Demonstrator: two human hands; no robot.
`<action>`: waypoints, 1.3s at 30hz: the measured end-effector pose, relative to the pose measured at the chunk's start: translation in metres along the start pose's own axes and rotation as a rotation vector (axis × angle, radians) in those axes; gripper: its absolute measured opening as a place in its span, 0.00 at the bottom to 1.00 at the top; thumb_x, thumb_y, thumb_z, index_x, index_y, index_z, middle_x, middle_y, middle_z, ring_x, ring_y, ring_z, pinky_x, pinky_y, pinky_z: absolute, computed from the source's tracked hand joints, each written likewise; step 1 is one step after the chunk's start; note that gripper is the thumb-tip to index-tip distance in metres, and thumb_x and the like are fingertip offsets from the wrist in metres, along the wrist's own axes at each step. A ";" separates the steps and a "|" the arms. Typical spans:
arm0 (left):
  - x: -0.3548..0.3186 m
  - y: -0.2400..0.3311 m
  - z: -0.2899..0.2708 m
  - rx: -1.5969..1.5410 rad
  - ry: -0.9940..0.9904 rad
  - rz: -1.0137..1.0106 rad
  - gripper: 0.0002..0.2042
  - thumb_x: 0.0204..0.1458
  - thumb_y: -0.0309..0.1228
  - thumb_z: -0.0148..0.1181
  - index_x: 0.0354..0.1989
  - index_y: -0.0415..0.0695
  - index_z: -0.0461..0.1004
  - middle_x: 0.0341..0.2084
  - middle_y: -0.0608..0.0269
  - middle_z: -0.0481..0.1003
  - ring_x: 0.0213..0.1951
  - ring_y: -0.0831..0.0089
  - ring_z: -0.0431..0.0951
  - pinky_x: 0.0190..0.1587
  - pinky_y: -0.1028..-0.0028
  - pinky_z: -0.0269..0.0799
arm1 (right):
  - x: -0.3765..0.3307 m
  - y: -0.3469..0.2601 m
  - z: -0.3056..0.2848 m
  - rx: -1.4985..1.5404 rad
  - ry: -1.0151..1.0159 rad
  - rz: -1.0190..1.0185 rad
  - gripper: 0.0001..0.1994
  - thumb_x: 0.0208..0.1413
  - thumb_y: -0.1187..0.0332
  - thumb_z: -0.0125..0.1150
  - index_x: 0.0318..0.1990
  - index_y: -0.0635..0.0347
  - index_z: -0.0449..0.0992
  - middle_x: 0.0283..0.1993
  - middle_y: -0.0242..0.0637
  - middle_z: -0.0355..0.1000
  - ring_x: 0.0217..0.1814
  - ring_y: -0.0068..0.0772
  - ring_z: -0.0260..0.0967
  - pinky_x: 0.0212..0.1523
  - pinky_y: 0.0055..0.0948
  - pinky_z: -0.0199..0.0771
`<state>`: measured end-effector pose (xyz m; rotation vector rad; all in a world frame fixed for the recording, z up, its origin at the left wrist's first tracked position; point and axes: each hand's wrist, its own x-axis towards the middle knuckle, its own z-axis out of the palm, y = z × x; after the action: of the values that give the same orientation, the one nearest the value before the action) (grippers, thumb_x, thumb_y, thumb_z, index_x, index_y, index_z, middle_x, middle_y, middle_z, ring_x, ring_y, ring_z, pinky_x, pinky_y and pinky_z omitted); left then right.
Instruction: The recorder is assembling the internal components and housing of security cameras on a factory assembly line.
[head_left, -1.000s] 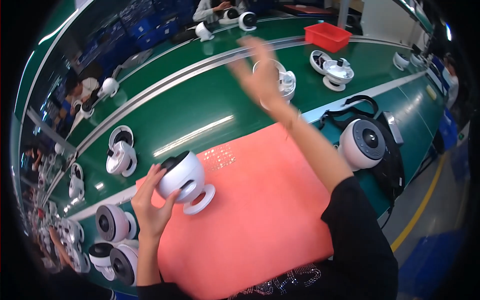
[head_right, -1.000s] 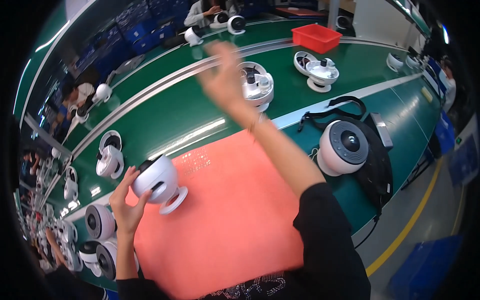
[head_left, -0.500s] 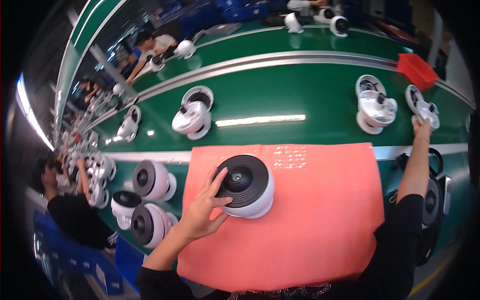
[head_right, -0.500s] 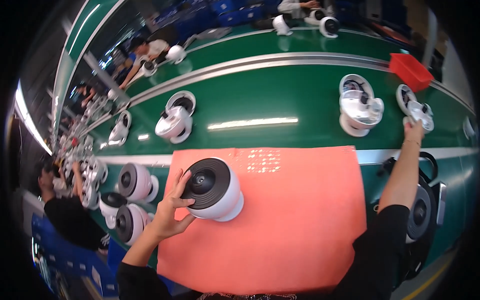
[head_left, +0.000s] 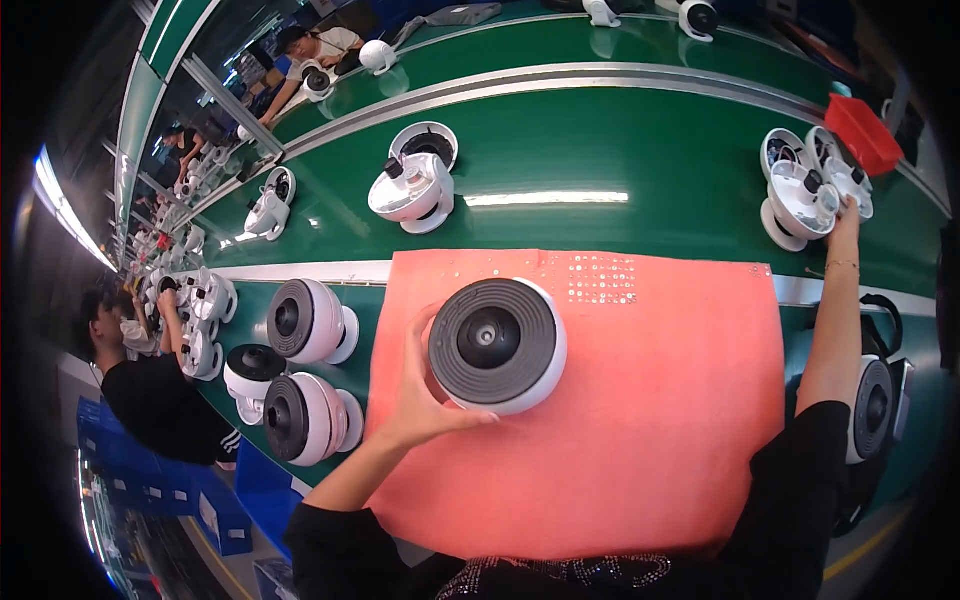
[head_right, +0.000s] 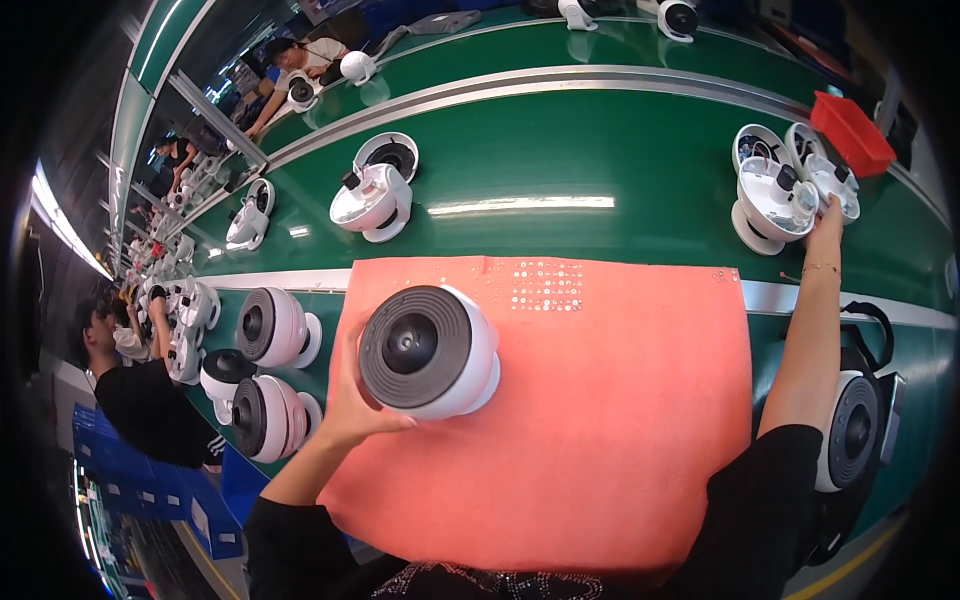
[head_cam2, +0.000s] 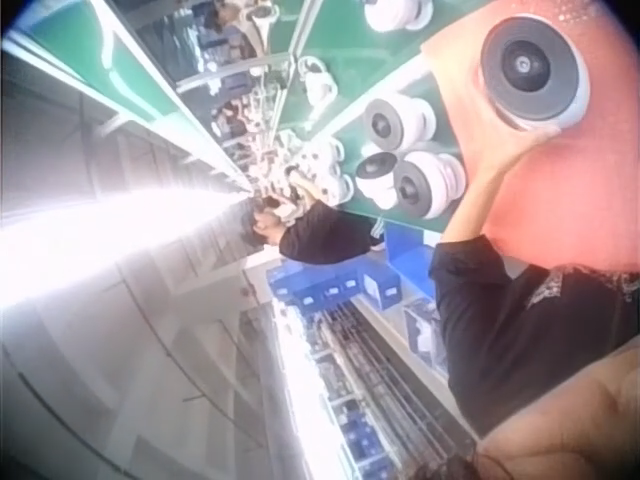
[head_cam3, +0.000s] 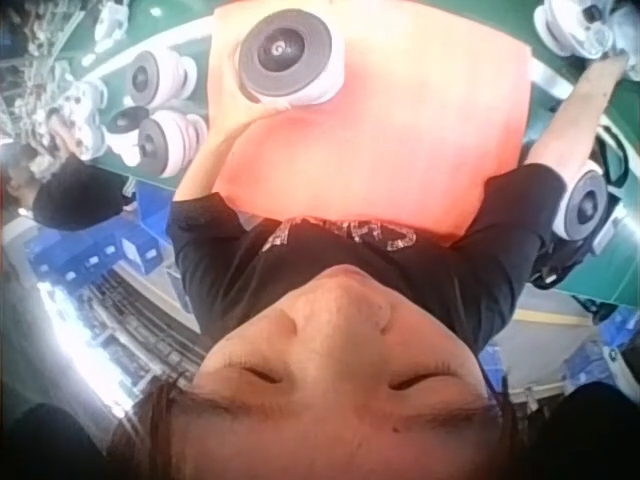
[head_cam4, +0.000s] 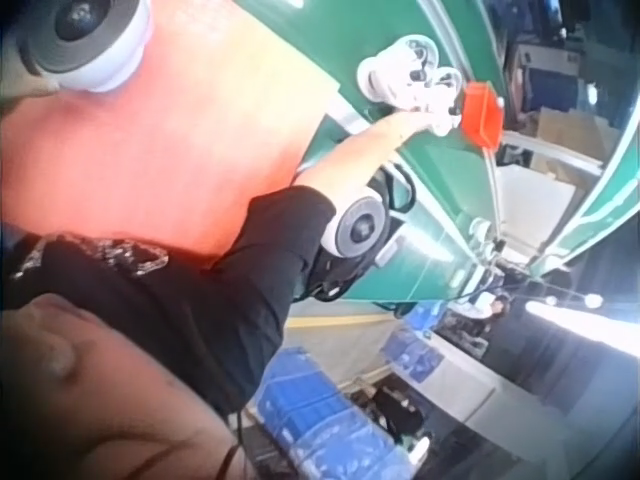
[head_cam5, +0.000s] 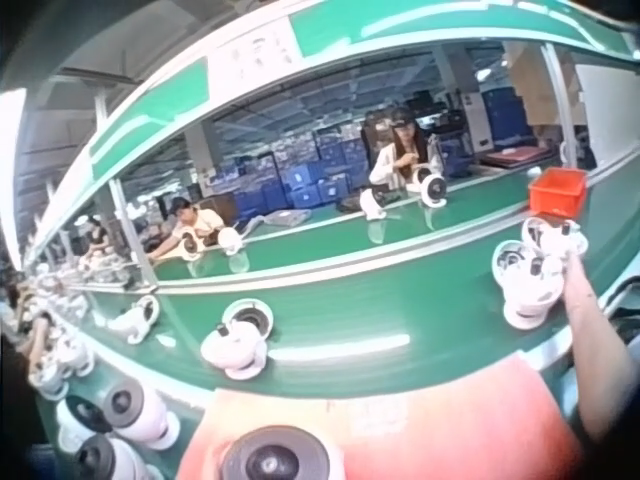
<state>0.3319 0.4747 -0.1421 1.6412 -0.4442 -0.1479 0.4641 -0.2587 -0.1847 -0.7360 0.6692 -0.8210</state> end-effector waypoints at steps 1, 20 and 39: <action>0.003 0.002 -0.006 -0.053 -0.010 -0.013 0.56 0.22 0.33 0.77 0.61 0.44 0.41 0.55 0.53 0.55 0.59 0.61 0.56 0.60 0.65 0.53 | -0.006 0.008 0.000 -0.044 -0.115 0.040 0.22 0.49 0.57 0.52 0.48 0.64 0.65 0.47 0.47 0.68 0.47 0.45 0.68 0.50 0.44 0.68; 0.143 0.042 0.069 0.391 0.373 0.554 0.49 0.25 0.38 0.73 0.58 0.47 0.48 0.54 0.53 0.54 0.53 0.57 0.64 0.53 0.62 0.64 | -0.112 0.012 0.010 0.038 -0.056 -0.215 0.30 0.44 0.60 0.50 0.48 0.63 0.41 0.50 0.55 0.58 0.47 0.48 0.67 0.46 0.46 0.72; 0.164 0.016 0.222 -0.585 0.183 -0.142 0.46 0.36 0.35 0.69 0.58 0.44 0.37 0.53 0.44 0.44 0.55 0.55 0.56 0.52 0.64 0.63 | -0.215 0.012 0.043 -0.007 0.284 -0.375 0.36 0.40 0.62 0.48 0.54 0.63 0.36 0.52 0.60 0.52 0.48 0.55 0.66 0.47 0.50 0.72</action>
<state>0.4005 0.2070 -0.1282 1.0956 -0.1226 -0.2091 0.3912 -0.0624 -0.1189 -0.7702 0.7987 -1.2843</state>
